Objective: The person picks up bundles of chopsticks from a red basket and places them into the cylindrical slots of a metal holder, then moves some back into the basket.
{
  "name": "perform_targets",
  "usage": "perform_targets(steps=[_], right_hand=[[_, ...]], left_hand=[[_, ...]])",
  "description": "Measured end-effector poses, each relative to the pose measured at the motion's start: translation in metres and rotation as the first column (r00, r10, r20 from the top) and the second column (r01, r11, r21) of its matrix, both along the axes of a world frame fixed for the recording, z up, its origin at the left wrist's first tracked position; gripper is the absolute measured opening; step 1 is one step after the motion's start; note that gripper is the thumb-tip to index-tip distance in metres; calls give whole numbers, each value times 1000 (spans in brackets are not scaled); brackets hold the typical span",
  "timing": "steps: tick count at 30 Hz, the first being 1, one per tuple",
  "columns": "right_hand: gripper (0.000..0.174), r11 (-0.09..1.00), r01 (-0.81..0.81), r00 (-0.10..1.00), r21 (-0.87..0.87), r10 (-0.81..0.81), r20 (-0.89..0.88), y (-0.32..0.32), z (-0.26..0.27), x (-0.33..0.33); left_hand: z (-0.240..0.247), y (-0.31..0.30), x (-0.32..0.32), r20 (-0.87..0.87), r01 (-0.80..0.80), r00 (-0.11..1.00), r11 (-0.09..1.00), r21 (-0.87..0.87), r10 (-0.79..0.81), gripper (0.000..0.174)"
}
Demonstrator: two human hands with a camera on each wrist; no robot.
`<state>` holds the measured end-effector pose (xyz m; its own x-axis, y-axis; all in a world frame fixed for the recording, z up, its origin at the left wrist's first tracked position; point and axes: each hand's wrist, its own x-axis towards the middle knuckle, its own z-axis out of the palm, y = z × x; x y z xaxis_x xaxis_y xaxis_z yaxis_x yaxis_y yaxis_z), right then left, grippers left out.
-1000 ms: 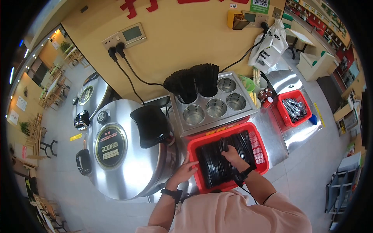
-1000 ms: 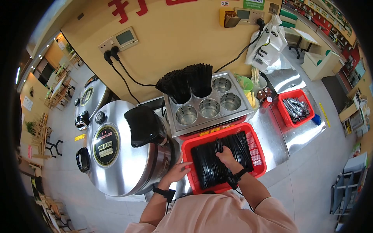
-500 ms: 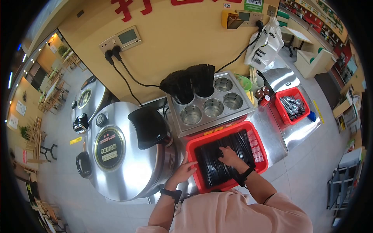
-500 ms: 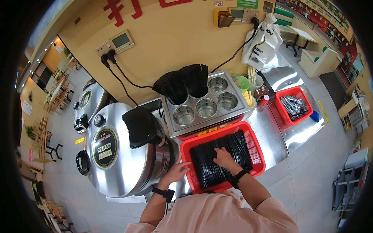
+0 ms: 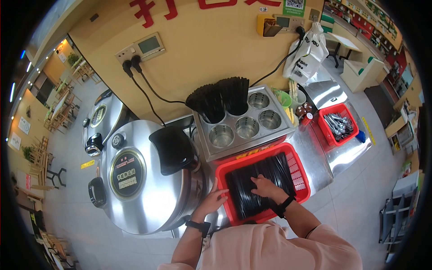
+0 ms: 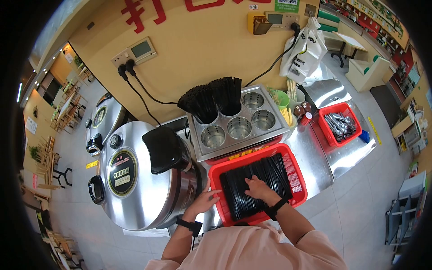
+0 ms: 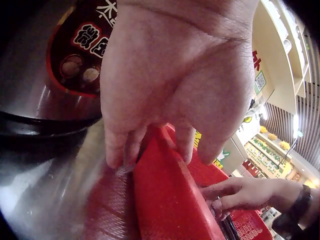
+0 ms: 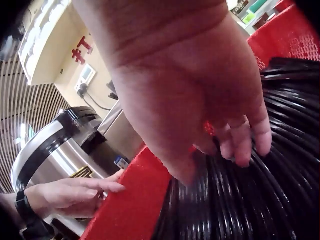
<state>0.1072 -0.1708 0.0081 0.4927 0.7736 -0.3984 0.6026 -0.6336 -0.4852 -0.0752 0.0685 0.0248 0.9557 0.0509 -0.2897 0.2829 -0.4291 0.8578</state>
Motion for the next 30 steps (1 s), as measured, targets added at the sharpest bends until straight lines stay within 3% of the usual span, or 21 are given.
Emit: perform_targets(steps=[2, 6, 9, 12, 17, 21, 25, 29, 30], right_hand=[[63, 986, 41, 999, 161, -45, 24, 0, 0, 6], [53, 970, 161, 987, 181, -160, -20, 1, 17, 26], [47, 906, 418, 893, 63, -423, 154, -10, 33, 40], [49, 843, 536, 824, -44, -511, 244, -32, 23, 55], [48, 850, 510, 854, -128, -483, 196, -57, -20, 59], [42, 869, 484, 863, -99, -456, 219, -50, -30, 57], [37, 856, 517, 834, -18, -498, 239, -50, -44, 67], [34, 910, 400, 881, 103, -414, 229, -38, 7, 73], [35, 919, 362, 914, 156, -382, 133, -30, 29, 79]], left_hand=[[2, 0, 0, -6, 1, 1000, 1000, 0, -1, 40], [15, -1, 2, -92, -2, 996, 998, -58, -4, 40], [5, 0, 0, -49, 8, 999, 1000, -22, -9, 40], [4, 0, 0, -85, -10, 996, 999, -49, 6, 40], [-1, 0, 0, -48, -20, 999, 995, -100, 15, 39], [-11, 1, -1, 44, 1, 999, 1000, -29, 0, 38], [-3, 3, 0, 5, -7, 1000, 999, -51, 7, 38], [2, 1, 1, -12, -18, 1000, 1000, -24, 18, 35], [1, 0, 1, 12, -23, 1000, 1000, -20, 23, 33]])
